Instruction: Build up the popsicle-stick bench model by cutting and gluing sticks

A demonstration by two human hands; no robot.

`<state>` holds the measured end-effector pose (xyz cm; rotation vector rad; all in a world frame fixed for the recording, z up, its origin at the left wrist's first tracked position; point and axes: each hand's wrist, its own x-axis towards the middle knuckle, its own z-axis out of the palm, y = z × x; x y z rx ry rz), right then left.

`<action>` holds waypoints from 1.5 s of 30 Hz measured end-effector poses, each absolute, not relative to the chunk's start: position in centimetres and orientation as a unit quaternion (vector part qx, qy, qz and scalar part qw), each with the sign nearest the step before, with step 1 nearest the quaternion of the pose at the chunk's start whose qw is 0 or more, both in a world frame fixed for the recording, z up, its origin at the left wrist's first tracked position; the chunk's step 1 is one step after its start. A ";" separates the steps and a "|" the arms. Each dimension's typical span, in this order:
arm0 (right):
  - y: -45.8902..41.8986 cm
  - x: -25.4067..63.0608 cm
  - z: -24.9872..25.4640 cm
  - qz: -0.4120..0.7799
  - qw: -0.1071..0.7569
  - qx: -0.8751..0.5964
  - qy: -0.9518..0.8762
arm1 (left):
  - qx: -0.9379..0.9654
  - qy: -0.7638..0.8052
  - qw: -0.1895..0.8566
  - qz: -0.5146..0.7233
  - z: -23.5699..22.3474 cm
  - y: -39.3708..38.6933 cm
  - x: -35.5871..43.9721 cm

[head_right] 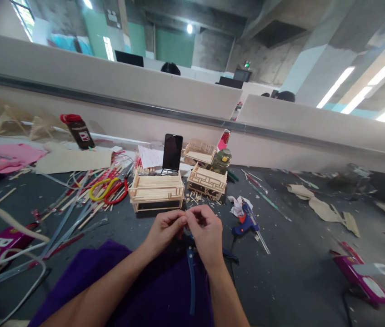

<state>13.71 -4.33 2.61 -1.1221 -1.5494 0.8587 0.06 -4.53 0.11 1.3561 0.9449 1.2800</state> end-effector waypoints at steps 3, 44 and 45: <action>-3.4 13.3 3.0 0.259 0.466 -0.475 -0.700 | 0.583 0.434 0.414 0.548 -0.2 -4.0 -0.6; -4.2 10.8 1.6 0.352 0.373 -0.463 -0.723 | 0.649 0.529 0.201 0.508 3.9 -5.3 -9.2; -4.3 10.4 1.8 0.366 0.371 -0.453 -0.723 | 0.598 0.544 0.182 0.560 4.0 -5.2 -10.4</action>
